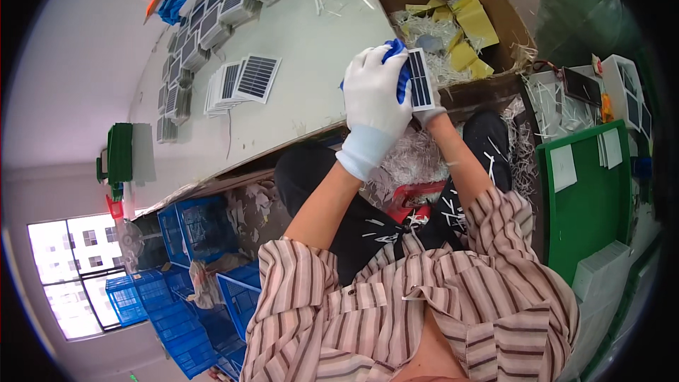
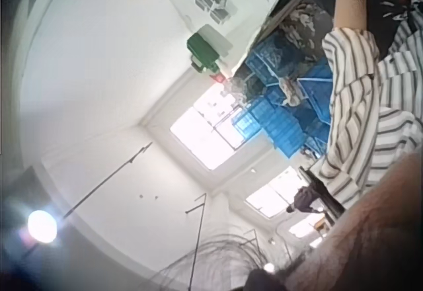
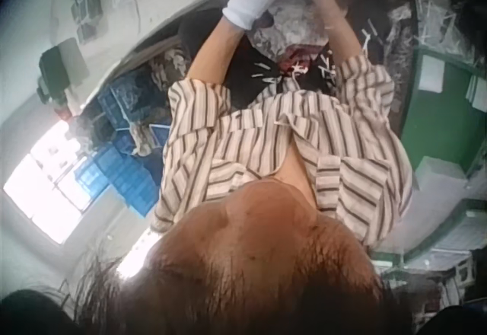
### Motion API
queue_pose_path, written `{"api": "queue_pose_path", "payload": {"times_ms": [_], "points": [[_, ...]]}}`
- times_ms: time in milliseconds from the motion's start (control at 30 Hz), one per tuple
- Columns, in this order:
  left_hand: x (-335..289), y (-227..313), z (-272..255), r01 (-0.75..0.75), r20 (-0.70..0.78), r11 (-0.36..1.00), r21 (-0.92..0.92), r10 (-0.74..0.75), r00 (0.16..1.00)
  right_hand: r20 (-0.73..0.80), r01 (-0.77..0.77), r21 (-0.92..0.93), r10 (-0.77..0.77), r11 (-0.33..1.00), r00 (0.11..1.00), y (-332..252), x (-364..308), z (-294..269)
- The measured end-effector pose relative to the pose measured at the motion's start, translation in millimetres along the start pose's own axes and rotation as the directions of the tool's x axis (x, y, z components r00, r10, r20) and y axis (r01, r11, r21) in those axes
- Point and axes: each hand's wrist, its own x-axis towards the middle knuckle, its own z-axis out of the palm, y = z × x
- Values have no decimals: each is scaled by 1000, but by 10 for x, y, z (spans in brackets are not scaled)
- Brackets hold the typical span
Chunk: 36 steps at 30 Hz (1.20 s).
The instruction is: Trim excess wires from small solar panels and place them into a collection tray.
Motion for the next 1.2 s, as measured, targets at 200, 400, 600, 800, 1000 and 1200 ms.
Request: {"api": "queue_pose_path", "payload": {"times_ms": [200,400,600,800,1000,1200], "points": [[-23,45,-105,77,-17,997,8,-77,997,129,313,-852,-411,420,903,-939,-559,401],[26,-494,-414,74,-27,956,-285,-86,996,609,628,-777,-193,50,769,-1700,-537,399],[-285,-1646,-732,247,145,853,460,-347,927,-104,117,-761,-299,638,949,-2105,-1203,-421],[-280,-956,-778,63,205,995,-73,-46,978,-476,-466,-850,21,245,879,-3360,-1626,-1001],[-119,-686,-519,87,114,996,4,-87,990,-636,-636,-768,216,-76,741,-3570,-1782,-1743],[-122,-618,-302,84,70,994,75,-89,994,-364,-471,-746,-303,-472,880,-3312,-1936,-1835]]}}
